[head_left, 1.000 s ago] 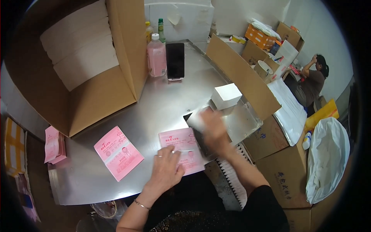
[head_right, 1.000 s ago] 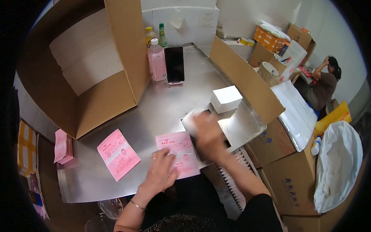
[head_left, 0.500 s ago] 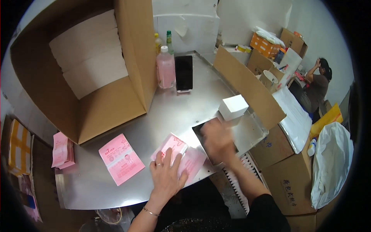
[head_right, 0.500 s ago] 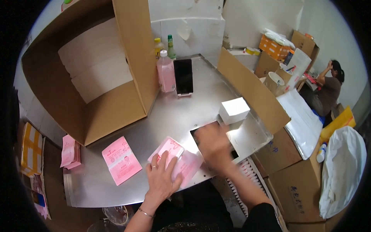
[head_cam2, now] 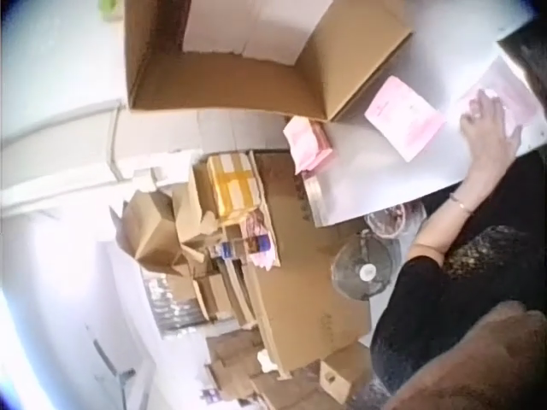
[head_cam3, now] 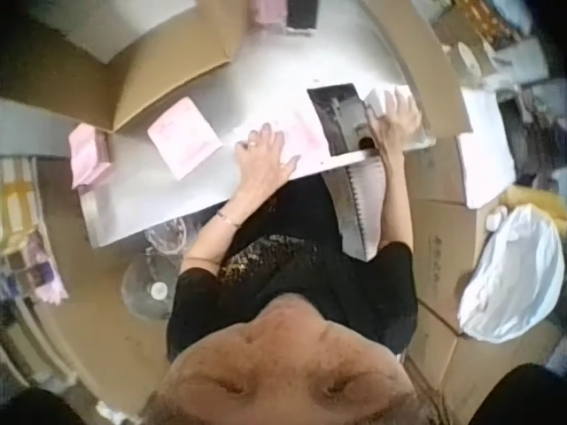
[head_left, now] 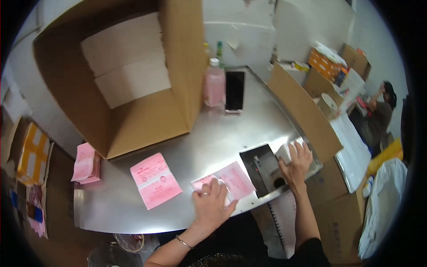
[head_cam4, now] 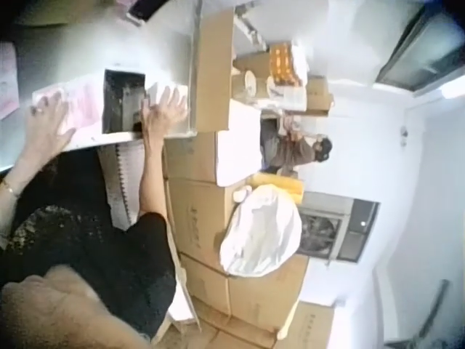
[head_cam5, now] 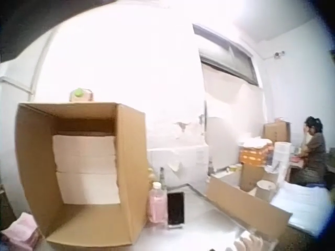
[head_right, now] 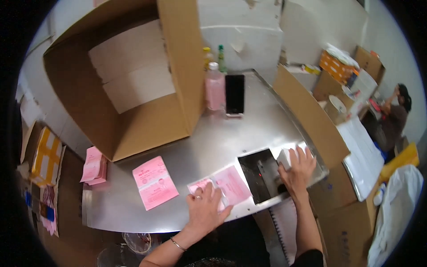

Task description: The recorder is packing small individual wallet-style tissue packs into boxes and then organizing those boxes into larger cardboard cartons.

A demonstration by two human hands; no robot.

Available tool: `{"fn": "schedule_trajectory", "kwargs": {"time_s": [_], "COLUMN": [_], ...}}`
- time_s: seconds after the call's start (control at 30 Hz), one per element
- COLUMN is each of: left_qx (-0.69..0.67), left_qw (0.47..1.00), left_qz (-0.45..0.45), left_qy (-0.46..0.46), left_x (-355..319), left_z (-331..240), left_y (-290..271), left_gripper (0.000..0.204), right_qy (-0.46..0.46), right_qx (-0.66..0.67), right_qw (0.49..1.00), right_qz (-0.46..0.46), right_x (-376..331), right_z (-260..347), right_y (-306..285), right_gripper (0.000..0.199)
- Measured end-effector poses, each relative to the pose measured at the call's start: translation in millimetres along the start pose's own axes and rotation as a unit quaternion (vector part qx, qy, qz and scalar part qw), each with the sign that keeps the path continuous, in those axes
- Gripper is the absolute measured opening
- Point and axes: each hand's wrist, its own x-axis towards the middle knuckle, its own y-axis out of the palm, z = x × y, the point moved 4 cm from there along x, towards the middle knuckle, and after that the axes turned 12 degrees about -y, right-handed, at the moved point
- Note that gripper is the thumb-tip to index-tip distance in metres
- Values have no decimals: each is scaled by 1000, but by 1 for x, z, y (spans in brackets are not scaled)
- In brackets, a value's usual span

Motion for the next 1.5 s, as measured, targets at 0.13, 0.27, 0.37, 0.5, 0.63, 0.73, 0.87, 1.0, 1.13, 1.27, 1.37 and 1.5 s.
{"fn": "schedule_trajectory", "kwargs": {"time_s": [0.13,0.27,0.37,0.5,0.63,0.73,0.87,1.0,1.13,1.27,1.37,1.5], "left_qx": [4,-6,-1,-55,-91,-153,-187,-167,-178,-116,-85,-71], "left_qw": [1000,998,999,997,994,978,978,980,978,993,993,968], "left_qz": [7,-48,-3,33,40,96,82,80,104,22,-55,-161], "left_qy": [6,41,52,50,41,102,39,67,29,-15,-54,-178], "left_x": [3,6,5,4,1,-7,-3,2,-2,-7,-11,-10], "left_z": [5,5,2,6,6,-1,14,8,8,53,87,145], "left_y": [-1,-3,-11,-8,0,-2,-8,-21,-14,-27,-26,-45], "left_gripper": [60,57,55,51,37,34,45,67,77,59,42,28], "right_qy": [-6,-9,13,16,17,-85,-344,-319,-214,10,-13,-22], "right_qx": [4,-3,40,53,72,71,265,264,159,317,167,247], "right_qw": [1000,1000,999,998,995,992,901,907,942,930,861,936], "right_qz": [-30,-20,2,-15,-67,-57,8,72,201,186,480,250], "right_x": [19,16,20,18,15,9,-48,-37,0,-7,-11,-2], "right_z": [10,6,1,1,2,31,154,164,154,90,74,70], "right_y": [-8,0,-9,-12,-16,-18,-47,-16,43,68,62,-7], "right_gripper": [30,17,14,12,22,37,41,39,42,33,25,17]}}
